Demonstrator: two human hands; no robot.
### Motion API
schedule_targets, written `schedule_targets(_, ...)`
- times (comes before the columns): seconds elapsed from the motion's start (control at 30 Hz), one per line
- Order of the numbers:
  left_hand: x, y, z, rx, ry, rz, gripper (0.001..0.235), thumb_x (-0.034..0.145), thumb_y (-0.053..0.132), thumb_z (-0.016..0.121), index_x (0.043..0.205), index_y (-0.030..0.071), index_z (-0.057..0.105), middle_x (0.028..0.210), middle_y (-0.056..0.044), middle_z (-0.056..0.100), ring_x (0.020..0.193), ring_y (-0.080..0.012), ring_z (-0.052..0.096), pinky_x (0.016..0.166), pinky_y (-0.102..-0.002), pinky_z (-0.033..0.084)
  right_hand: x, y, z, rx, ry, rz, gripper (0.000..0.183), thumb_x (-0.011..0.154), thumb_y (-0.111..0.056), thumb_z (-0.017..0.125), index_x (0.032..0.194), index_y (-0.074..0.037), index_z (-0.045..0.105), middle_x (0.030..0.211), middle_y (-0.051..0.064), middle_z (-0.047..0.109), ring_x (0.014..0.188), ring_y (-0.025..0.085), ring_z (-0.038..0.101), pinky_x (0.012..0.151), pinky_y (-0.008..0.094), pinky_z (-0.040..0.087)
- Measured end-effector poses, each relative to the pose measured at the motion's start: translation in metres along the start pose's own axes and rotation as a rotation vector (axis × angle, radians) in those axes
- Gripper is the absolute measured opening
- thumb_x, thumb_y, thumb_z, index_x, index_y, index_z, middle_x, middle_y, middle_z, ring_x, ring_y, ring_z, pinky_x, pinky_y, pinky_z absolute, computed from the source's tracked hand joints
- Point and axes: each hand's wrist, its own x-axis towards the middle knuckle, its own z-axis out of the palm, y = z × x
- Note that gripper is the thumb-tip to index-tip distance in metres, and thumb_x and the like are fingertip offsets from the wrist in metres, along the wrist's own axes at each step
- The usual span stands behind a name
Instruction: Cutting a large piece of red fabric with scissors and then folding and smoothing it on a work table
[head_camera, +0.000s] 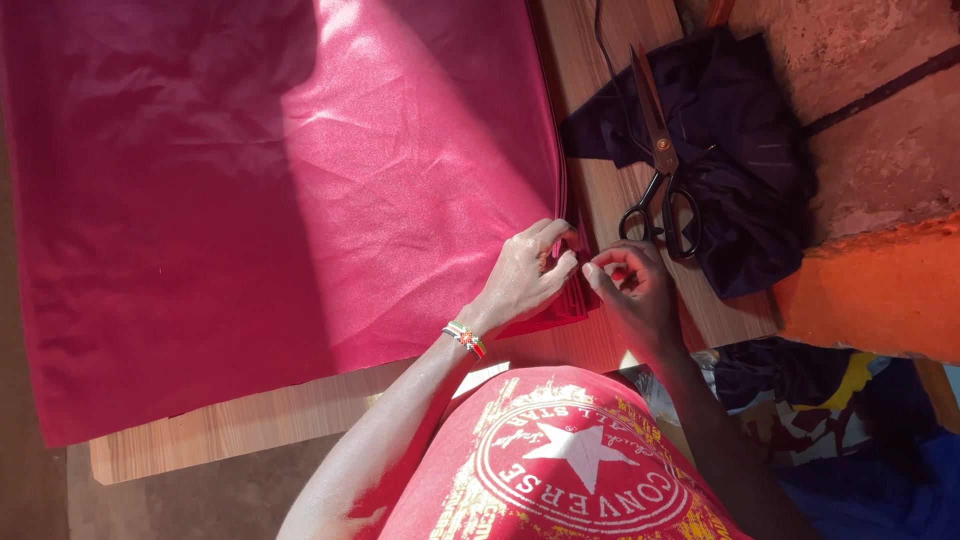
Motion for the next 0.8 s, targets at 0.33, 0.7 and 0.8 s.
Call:
schedule_targets(0.33, 0.000, 0.010, -0.003, -0.020, 0.017, -0.010, 0.033, 0.081, 0.016, 0.067, 0.113, 0.023, 0.065, 0.082, -0.012, 0.056, 0.076, -0.0374, 0.067, 0.064, -0.047, 0.054, -0.001, 0.000, -0.003, -0.174, 0.015, -0.009, 0.017, 0.081, -0.018, 0.077, 0.095, -0.012, 0.069, 0.113, 0.008, 0.062, 0.081, 0.020, 0.059, 0.072, 0.033, 0.052)
schedule_targets(0.7, -0.003, 0.014, -0.004, -0.022, 0.007, -0.040, 0.047, 0.081, 0.015, 0.064, 0.126, 0.026, 0.062, 0.095, -0.014, 0.064, 0.087, -0.0432, 0.067, 0.074, -0.051, 0.056, -0.005, 0.004, -0.004, -0.247, 0.008, -0.079, 0.018, 0.081, -0.023, 0.078, 0.093, -0.012, 0.071, 0.116, 0.008, 0.064, 0.084, 0.026, 0.065, 0.075, 0.035, 0.053)
schedule_targets(0.8, -0.001, 0.013, -0.003, 0.036, -0.030, -0.027, 0.041, 0.084, 0.016, 0.063, 0.124, 0.024, 0.063, 0.089, -0.016, 0.061, 0.085, -0.0456, 0.066, 0.073, -0.054, 0.055, -0.007, -0.009, -0.002, -0.233, 0.009, -0.100, 0.015, 0.083, -0.021, 0.077, 0.092, -0.012, 0.070, 0.119, 0.008, 0.064, 0.085, 0.025, 0.065, 0.076, 0.036, 0.053)
